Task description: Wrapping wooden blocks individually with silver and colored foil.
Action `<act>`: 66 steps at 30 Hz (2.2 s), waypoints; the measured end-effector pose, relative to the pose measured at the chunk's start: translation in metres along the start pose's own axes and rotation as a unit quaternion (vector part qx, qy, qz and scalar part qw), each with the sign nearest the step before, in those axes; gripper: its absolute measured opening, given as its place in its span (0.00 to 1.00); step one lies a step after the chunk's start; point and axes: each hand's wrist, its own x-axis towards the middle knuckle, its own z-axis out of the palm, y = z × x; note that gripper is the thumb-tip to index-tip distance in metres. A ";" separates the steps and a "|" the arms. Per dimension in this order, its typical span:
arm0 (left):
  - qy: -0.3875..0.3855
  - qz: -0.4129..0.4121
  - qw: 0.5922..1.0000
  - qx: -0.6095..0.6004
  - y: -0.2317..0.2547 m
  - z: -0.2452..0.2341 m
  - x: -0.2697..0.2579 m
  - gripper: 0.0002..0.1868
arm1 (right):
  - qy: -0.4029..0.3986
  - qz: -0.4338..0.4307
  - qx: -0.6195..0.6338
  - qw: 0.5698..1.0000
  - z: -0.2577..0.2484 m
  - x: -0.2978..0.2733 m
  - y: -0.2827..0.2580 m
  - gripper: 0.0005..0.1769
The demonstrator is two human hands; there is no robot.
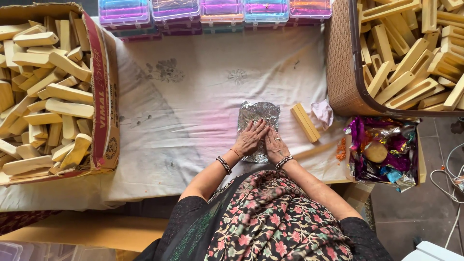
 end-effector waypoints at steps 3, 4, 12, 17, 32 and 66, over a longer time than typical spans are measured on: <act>0.006 0.008 0.993 -0.116 -0.004 0.003 0.005 0.39 | -0.110 0.034 -0.102 0.988 -0.020 0.001 -0.013 0.39; 0.006 0.009 0.993 -0.116 -0.011 -0.001 0.010 0.39 | -0.110 0.036 -0.102 0.988 -0.029 0.003 -0.017 0.39; -0.091 -0.032 0.995 0.024 -0.080 0.002 0.050 0.32 | -0.136 0.038 -0.167 0.976 -0.029 0.000 -0.019 0.43; 0.024 -0.129 0.991 0.004 -0.089 -0.023 0.055 0.33 | -0.078 0.040 -0.056 0.995 -0.033 -0.001 -0.021 0.39; 0.018 -0.039 0.999 0.008 0.016 0.007 -0.046 0.49 | -0.080 0.080 -0.064 0.992 -0.049 0.030 -0.012 0.36; 0.037 -0.053 0.998 0.009 0.004 0.009 -0.011 0.49 | 0.172 0.180 0.118 0.961 -0.097 0.024 0.020 0.28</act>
